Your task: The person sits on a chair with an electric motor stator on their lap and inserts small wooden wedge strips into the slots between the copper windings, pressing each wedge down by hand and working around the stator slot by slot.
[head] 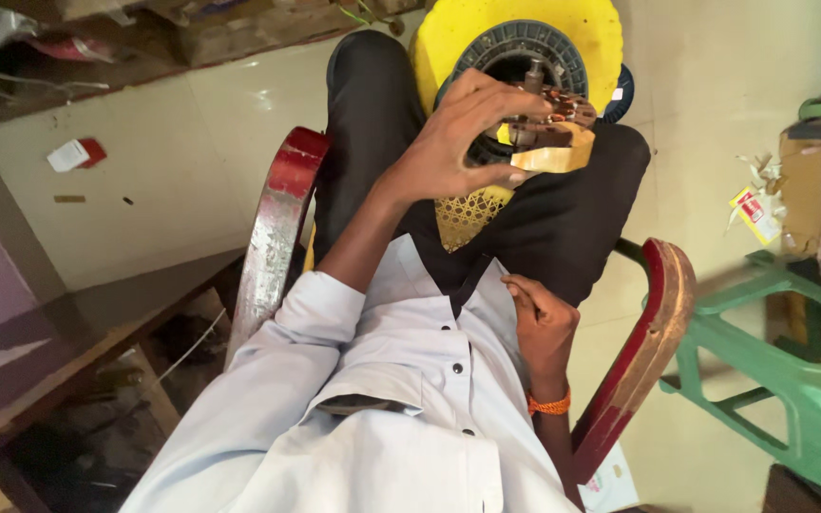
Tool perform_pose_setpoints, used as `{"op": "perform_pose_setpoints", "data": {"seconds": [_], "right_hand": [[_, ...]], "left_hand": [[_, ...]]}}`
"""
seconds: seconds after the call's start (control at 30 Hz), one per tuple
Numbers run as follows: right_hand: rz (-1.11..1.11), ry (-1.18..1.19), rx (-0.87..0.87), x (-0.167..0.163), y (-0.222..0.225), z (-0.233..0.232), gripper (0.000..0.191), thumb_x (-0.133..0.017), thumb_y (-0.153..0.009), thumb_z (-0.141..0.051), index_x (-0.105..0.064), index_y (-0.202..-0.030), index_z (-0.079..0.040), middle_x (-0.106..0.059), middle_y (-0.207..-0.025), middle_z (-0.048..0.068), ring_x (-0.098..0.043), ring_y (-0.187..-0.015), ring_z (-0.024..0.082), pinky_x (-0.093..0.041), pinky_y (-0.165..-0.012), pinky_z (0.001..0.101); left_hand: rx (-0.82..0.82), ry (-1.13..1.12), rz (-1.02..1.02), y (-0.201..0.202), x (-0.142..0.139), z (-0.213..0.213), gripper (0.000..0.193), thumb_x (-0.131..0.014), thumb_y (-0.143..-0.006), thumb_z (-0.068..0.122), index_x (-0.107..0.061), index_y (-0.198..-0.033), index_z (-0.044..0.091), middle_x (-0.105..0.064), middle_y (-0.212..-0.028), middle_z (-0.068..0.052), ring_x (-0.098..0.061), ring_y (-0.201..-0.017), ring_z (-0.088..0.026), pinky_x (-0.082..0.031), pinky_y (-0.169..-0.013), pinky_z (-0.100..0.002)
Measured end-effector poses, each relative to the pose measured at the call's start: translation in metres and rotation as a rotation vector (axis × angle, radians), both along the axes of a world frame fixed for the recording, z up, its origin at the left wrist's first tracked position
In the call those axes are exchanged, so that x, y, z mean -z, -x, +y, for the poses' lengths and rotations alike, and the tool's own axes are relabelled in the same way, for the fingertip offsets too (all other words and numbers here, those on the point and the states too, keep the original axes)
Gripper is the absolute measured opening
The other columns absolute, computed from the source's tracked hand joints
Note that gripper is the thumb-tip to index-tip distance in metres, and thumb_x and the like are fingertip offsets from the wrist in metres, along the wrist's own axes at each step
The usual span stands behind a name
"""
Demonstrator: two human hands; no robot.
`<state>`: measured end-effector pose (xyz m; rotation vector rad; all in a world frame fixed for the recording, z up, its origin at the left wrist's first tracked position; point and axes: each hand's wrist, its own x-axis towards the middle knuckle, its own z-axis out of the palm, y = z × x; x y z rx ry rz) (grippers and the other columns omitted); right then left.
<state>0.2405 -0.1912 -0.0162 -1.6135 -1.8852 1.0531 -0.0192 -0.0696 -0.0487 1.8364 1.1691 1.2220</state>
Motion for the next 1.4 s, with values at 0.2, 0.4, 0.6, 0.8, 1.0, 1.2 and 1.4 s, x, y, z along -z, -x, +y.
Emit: {"op": "perform_pose_setpoints", "data": {"seconds": [0.2,0.4,0.6,0.8,1.0,1.2,1.4], "right_hand": [[-0.028,-0.034,0.024,0.005,-0.002,0.003,0.013,-0.071,-0.096,-0.005,-0.077,-0.106,-0.001,-0.078,-0.092,0.013,-0.068,-0.066,0.013,-0.05,-0.06,0.026],[-0.005,-0.015,-0.011,0.01,0.001,0.005,0.012,-0.07,-0.096,-0.005,-0.076,-0.106,-0.001,-0.078,-0.093,0.013,-0.072,-0.072,0.012,-0.052,-0.064,0.0247],[-0.056,0.072,-0.029,0.01,-0.004,0.017,0.013,-0.071,-0.094,-0.005,-0.077,-0.105,-0.003,-0.079,-0.092,0.011,-0.068,-0.066,0.012,-0.051,-0.06,0.0247],[-0.176,0.255,0.036,-0.008,-0.02,0.034,0.017,-0.072,-0.095,-0.01,-0.08,-0.109,-0.006,-0.073,-0.084,0.012,-0.06,-0.069,0.02,-0.047,-0.062,0.0305],[-0.528,-0.432,-0.102,-0.059,-0.017,0.078,0.028,-0.073,-0.106,-0.031,-0.073,-0.118,-0.006,-0.071,-0.12,0.009,-0.066,-0.115,0.025,-0.052,-0.1,0.0385],[0.307,-0.303,-0.064,-0.09,0.031,0.135,0.055,-0.07,-0.102,-0.049,-0.062,-0.128,-0.001,-0.06,-0.133,0.008,-0.065,-0.107,0.013,-0.059,-0.091,0.0287],[-0.014,-0.323,-0.289,-0.093,0.039,0.159,0.04,-0.083,-0.099,-0.031,-0.069,-0.12,0.0,-0.073,-0.108,0.01,-0.071,-0.092,0.021,-0.058,-0.082,0.0277]], "left_hand": [[-0.196,-0.066,-0.004,-0.021,-0.003,0.004,0.064,-0.086,-0.077,0.029,-0.063,-0.136,0.021,-0.063,-0.136,0.0,-0.052,-0.124,-0.027,-0.039,-0.112,-0.042],[-0.23,-0.058,0.058,-0.026,0.0,0.007,0.056,-0.084,-0.074,0.013,-0.068,-0.126,0.02,-0.064,-0.129,0.003,-0.056,-0.119,-0.024,-0.042,-0.103,-0.04],[-0.262,-0.108,-0.016,-0.029,0.011,0.013,0.053,-0.087,-0.07,-0.001,-0.072,-0.117,0.018,-0.068,-0.124,0.004,-0.057,-0.107,-0.021,-0.043,-0.097,-0.037],[-0.292,-0.174,-0.037,-0.03,0.019,0.02,0.045,-0.089,-0.071,0.0,-0.076,-0.11,0.017,-0.072,-0.119,0.009,-0.056,-0.098,-0.019,-0.044,-0.091,-0.034],[-0.296,-0.217,-0.004,-0.027,0.022,0.022,0.044,-0.085,-0.071,-0.002,-0.078,-0.109,0.019,-0.073,-0.117,0.012,-0.057,-0.096,-0.018,-0.043,-0.086,-0.033],[-0.295,-0.197,-0.041,-0.024,0.019,0.024,0.041,-0.086,-0.072,0.0,-0.078,-0.108,0.018,-0.073,-0.116,0.011,-0.056,-0.095,-0.018,-0.043,-0.085,-0.034],[-0.305,-0.175,-0.024,-0.023,0.018,0.026,0.04,-0.085,-0.072,0.0,-0.078,-0.107,0.017,-0.073,-0.115,0.011,-0.057,-0.093,-0.017,-0.041,-0.083,-0.034]]}}
